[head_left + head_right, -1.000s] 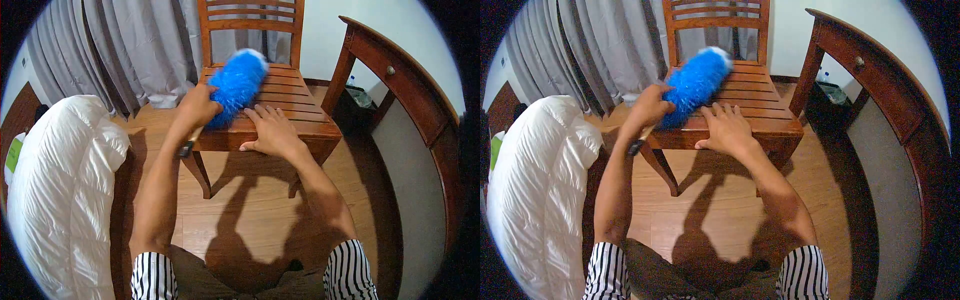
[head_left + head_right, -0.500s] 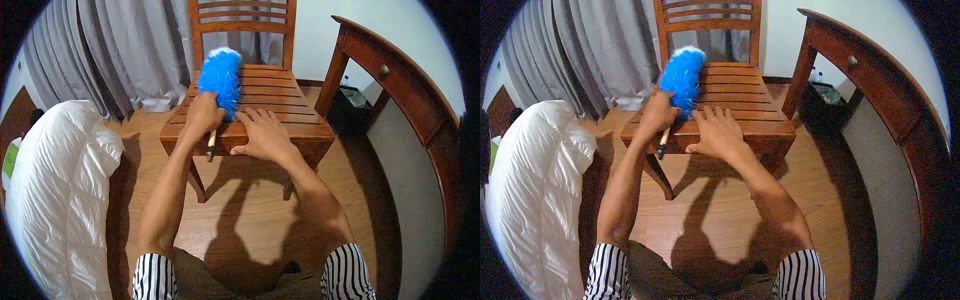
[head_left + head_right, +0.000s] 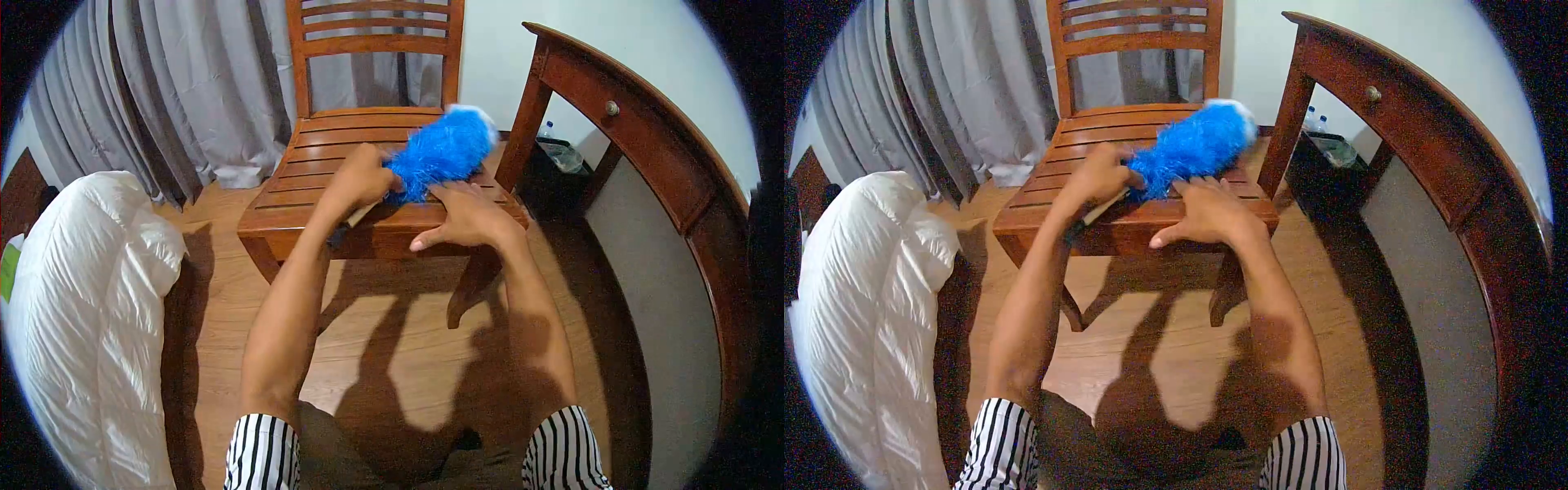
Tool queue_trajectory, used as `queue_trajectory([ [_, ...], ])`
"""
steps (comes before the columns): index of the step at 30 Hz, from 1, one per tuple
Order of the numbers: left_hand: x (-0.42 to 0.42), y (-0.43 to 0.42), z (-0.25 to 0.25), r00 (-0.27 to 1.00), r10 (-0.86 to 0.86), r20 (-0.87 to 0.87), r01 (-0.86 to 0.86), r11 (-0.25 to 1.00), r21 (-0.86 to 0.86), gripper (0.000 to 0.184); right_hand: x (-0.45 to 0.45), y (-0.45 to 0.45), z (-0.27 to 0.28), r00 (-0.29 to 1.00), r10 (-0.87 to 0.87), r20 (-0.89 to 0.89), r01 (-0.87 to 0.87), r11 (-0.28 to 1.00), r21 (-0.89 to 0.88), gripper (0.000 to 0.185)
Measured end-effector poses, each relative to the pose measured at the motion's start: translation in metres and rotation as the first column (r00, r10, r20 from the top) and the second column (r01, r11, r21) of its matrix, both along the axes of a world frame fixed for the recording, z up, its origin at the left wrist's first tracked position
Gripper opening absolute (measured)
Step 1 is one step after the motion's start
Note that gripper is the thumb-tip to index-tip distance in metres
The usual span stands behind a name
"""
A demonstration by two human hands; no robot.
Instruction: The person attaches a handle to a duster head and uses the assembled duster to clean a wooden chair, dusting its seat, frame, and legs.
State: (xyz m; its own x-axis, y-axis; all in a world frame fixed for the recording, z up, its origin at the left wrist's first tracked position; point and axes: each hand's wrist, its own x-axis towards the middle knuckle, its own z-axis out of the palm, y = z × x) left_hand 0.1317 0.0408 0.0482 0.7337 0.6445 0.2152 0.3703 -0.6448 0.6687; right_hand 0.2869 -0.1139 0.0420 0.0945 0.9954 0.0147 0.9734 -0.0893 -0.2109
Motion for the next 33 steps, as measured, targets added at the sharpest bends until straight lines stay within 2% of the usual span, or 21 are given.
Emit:
queue_trajectory([
  [1, 0.007, -0.005, -0.005, 0.997, 0.077, 0.014, -0.078, 0.996, 0.040, 0.019, 0.002, -0.004, -0.009, 0.999, -0.014, 0.040, 0.011, 0.998, 0.065, 0.116],
  [2, 0.013, -0.007, -0.013, 0.988, 0.151, 0.015, -0.152, 0.975, 0.162, 0.021, 0.005, -0.005, -0.016, 0.996, -0.030, 0.080, 0.019, 0.992, 0.126, 0.118],
  [4, 0.027, -0.009, -0.031, 0.955, 0.292, 0.045, -0.286, 0.874, 0.393, 0.027, 0.008, -0.003, -0.023, 0.997, -0.029, 0.067, 0.020, 0.992, 0.128, 0.121],
  [5, 0.031, -0.006, -0.036, 0.959, 0.282, 0.038, -0.277, 0.895, 0.350, 0.027, 0.011, -0.002, -0.027, 0.998, -0.029, 0.060, 0.021, 0.991, 0.130, 0.123],
  [7, 0.021, 0.000, -0.020, 0.994, 0.068, -0.088, -0.049, 0.977, 0.208, 0.029, 0.011, -0.001, -0.025, 0.999, -0.032, 0.026, 0.030, 0.996, 0.083, 0.125],
  [9, 0.008, 0.005, -0.004, 0.973, -0.184, -0.137, 0.198, 0.975, 0.096, 0.031, 0.009, -0.002, -0.018, 1.000, -0.029, -0.002, 0.030, 0.999, 0.026, 0.127],
  [11, 0.001, 0.003, 0.002, 0.988, -0.071, -0.139, 0.078, 0.996, 0.048, 0.031, 0.006, -0.003, -0.011, 1.000, -0.019, -0.019, 0.018, 0.999, -0.047, 0.128],
  [12, 0.000, 0.000, 0.006, 0.990, -0.015, -0.143, 0.018, 1.000, 0.023, 0.031, 0.007, -0.004, -0.013, 1.000, -0.016, 0.009, 0.016, 1.000, -0.004, 0.127],
  [14, 0.000, 0.005, 0.003, 0.981, 0.144, -0.130, -0.112, 0.968, 0.223, 0.033, 0.005, -0.007, -0.020, 0.998, -0.023, 0.063, 0.017, 0.996, 0.084, 0.127],
  [16, -0.002, 0.021, -0.016, 0.961, 0.271, -0.056, -0.216, 0.861, 0.461, 0.031, 0.003, -0.007, -0.019, 0.997, -0.046, 0.067, 0.041, 0.996, 0.074, 0.126],
  [19, -0.019, 0.019, -0.014, 0.988, 0.080, -0.131, -0.015, 0.902, 0.432, 0.031, 0.002, -0.007, -0.018, 0.997, -0.046, 0.058, 0.043, 0.997, 0.062, 0.126],
  [22, -0.036, 0.003, 0.019, 0.942, -0.164, -0.292, 0.199, 0.975, 0.095, 0.036, 0.001, -0.010, -0.011, 1.000, -0.026, 0.009, 0.025, 0.999, 0.031, 0.127],
  [23, -0.044, -0.007, 0.029, 0.940, -0.222, -0.261, 0.248, 0.966, 0.070, 0.037, 0.001, -0.010, -0.008, 1.000, -0.013, -0.011, 0.013, 1.000, 0.018, 0.128],
  [26, -0.056, 0.014, 0.022, 0.976, -0.033, -0.217, 0.068, 0.986, 0.155, 0.030, 0.005, -0.007, -0.011, 1.000, -0.004, 0.017, 0.004, 1.000, 0.000, 0.130],
  [29, -0.087, 0.033, 0.018, 0.920, 0.304, -0.246, -0.233, 0.931, 0.280, 0.030, 0.003, -0.008, -0.009, 1.000, 0.001, 0.009, -0.001, 1.000, -0.015, 0.132],
  [32, -0.119, 0.043, 0.014, 0.857, 0.460, -0.235, -0.376, 0.867, 0.328, 0.030, 0.004, -0.011, -0.010, 1.000, 0.012, 0.012, -0.012, 1.000, -0.008, 0.133],
  [33, -0.128, 0.043, 0.013, 0.863, 0.452, -0.227, -0.375, 0.873, 0.312, 0.029, 0.007, -0.011, -0.015, 1.000, 0.020, 0.000, -0.020, 1.000, -0.008, 0.134],
])
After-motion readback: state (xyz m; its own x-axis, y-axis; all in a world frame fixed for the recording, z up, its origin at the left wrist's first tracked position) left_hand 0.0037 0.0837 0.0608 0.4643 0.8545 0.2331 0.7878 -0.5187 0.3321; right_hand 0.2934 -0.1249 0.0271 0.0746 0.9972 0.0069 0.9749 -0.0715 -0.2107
